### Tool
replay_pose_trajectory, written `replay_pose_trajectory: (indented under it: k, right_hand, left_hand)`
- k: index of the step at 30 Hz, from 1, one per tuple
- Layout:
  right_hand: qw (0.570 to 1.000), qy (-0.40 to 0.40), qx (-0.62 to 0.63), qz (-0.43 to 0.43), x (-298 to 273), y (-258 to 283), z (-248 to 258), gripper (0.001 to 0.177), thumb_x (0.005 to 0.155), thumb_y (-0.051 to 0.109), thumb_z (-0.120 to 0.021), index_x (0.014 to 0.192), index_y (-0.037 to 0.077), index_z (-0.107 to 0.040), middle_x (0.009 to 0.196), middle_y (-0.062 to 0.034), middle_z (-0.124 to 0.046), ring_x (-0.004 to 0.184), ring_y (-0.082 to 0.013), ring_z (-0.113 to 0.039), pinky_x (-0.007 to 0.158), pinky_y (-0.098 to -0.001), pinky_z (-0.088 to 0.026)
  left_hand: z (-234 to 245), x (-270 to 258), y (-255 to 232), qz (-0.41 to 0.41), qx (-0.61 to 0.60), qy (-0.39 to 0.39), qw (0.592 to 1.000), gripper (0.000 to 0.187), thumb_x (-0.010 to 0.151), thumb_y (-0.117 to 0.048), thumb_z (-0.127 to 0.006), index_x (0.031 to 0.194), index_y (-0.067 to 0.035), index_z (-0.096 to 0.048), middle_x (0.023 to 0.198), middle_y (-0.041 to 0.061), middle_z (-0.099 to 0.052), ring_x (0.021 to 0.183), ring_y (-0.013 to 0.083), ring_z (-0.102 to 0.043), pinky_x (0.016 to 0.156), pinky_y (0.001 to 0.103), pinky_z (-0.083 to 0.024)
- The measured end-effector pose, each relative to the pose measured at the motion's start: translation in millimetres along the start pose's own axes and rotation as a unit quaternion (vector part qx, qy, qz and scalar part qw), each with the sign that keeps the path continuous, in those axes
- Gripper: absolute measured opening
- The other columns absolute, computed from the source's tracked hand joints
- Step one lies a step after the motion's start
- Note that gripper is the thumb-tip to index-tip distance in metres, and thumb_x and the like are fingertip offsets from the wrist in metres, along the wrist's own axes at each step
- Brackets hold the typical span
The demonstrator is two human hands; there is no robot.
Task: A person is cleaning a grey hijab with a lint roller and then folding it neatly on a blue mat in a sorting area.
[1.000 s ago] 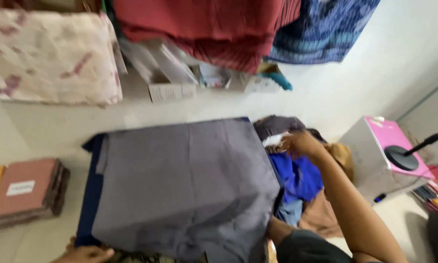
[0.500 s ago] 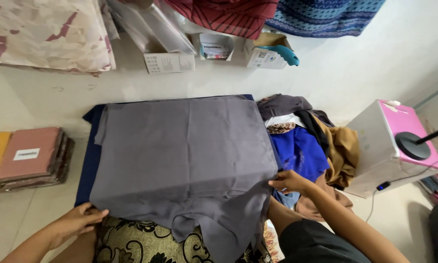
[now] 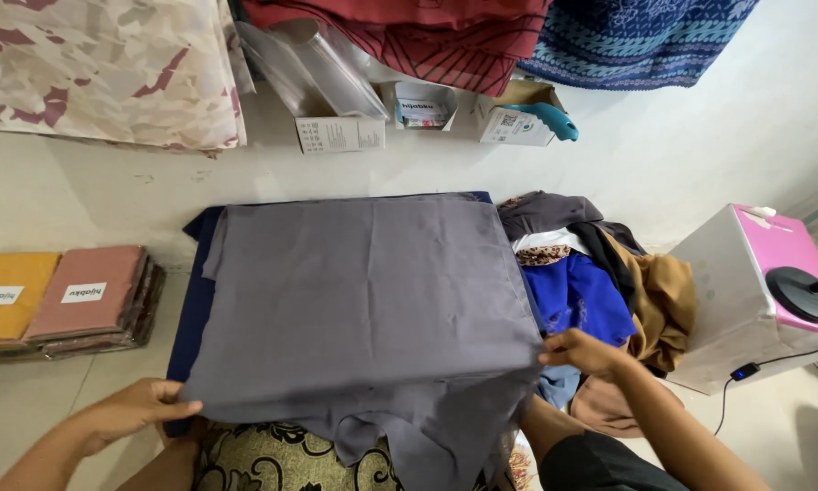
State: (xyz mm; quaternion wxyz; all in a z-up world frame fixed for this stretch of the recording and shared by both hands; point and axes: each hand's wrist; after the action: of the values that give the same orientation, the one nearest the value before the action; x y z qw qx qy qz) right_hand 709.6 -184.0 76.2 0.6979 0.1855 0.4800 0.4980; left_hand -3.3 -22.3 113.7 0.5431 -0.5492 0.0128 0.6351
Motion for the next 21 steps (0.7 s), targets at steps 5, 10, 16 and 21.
replay_pose_trajectory:
  k: [5, 10, 16, 21]
  right_hand:
    - [0.995, 0.008, 0.056, 0.085, -25.1, 56.0, 41.1, 0.019, 0.097, 0.011, -0.062, 0.090, 0.002, -0.076, 0.080, -0.0073, -0.067, 0.072, -0.0176, -0.060, 0.080, -0.0340, -0.053]
    - [0.945, -0.043, 0.286, 0.156, -16.9, 123.9, 61.5, 0.022, 0.102, 0.011, -0.055, 0.113, -0.006, -0.065, 0.102, -0.0143, -0.065, 0.091, -0.0213, -0.061, 0.091, -0.0390, -0.049]
    - [0.914, -0.276, 0.267, 0.129, 54.5, 200.0, 64.0, 0.023, 0.110, 0.017, -0.048, 0.125, 0.001, -0.058, 0.117, -0.0118, -0.057, 0.100, -0.0220, -0.050, 0.094, -0.0420, -0.046]
    - [0.868, -0.469, -0.053, 0.151, 172.4, 177.3, 69.7, 0.028, 0.107, 0.024, -0.049, 0.117, 0.001, -0.060, 0.103, -0.0206, -0.068, 0.093, -0.0371, -0.063, 0.090, -0.0457, -0.048]
  left_hand:
    - [32.7, -22.2, -32.8, -0.039, -0.049, -0.020, 0.998, 0.050, 0.086, -0.030, -0.072, 0.126, -0.001, -0.081, 0.117, 0.019, -0.085, 0.112, 0.0292, -0.073, 0.119, 0.049, -0.041]
    - [48.6, -58.6, -94.2, -0.077, -0.106, -0.102, 0.986, 0.070, 0.086, -0.032, -0.061, 0.149, -0.003, -0.051, 0.148, 0.023, -0.059, 0.143, 0.0322, -0.052, 0.125, 0.049, -0.031]
    - [75.3, -16.8, -144.7, -0.184, -0.112, -0.313, 0.925, 0.037, 0.106, -0.037, -0.062, 0.120, -0.004, -0.072, 0.091, 0.010, -0.065, 0.073, 0.0213, -0.052, 0.064, 0.034, -0.037]
    - [97.8, 116.1, -144.3, -0.303, -0.061, -0.422, 0.852, 0.031, 0.106, -0.032, -0.065, 0.110, -0.002, -0.069, 0.088, 0.007, -0.067, 0.074, 0.0207, -0.058, 0.070, 0.034, -0.045]
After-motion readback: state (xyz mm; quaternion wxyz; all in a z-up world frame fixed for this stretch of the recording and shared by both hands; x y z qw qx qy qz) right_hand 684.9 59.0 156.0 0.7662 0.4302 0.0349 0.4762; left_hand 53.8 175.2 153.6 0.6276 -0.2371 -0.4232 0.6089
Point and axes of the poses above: each hand's wrist, its own x-axis towards the middle knuckle, its own z-axis out of the back of the hand, y = z × x
